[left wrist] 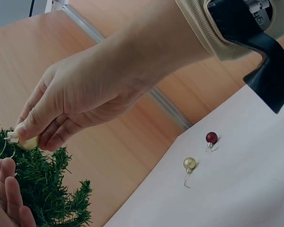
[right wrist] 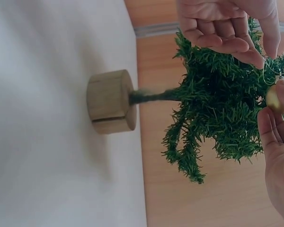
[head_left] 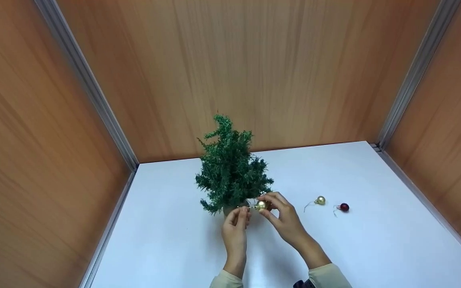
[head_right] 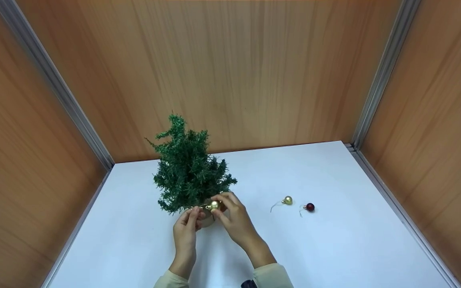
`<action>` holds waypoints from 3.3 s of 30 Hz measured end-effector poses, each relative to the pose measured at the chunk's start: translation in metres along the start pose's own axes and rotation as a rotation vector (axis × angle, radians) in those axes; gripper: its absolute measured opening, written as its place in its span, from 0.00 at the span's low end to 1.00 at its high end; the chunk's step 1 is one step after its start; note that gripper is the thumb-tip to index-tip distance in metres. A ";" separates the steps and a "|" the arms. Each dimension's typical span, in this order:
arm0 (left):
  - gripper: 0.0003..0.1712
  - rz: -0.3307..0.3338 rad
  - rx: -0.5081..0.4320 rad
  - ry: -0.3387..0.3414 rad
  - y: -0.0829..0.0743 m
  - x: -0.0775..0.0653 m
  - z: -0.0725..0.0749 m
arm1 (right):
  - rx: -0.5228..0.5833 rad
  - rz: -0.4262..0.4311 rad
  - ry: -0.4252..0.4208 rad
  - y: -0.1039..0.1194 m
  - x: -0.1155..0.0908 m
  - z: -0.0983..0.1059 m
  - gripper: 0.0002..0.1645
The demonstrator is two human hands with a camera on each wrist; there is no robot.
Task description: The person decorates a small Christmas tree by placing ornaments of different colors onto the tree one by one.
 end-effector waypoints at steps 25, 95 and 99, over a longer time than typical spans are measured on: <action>0.16 -0.004 -0.056 0.006 0.001 0.004 -0.001 | 0.002 0.074 0.013 -0.013 -0.004 -0.003 0.18; 0.13 -0.082 -0.072 0.140 -0.020 0.002 0.001 | 0.190 -0.243 0.103 0.016 -0.003 0.008 0.12; 0.12 -0.086 -0.066 0.134 -0.020 0.001 0.001 | 0.166 -0.223 0.099 0.020 0.003 0.008 0.11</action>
Point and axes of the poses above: each hand's wrist, its own x-axis towards the middle knuckle, its own z-axis out of the back of the hand, y = z × x, the point moved 2 cm from there along x, towards the middle knuckle
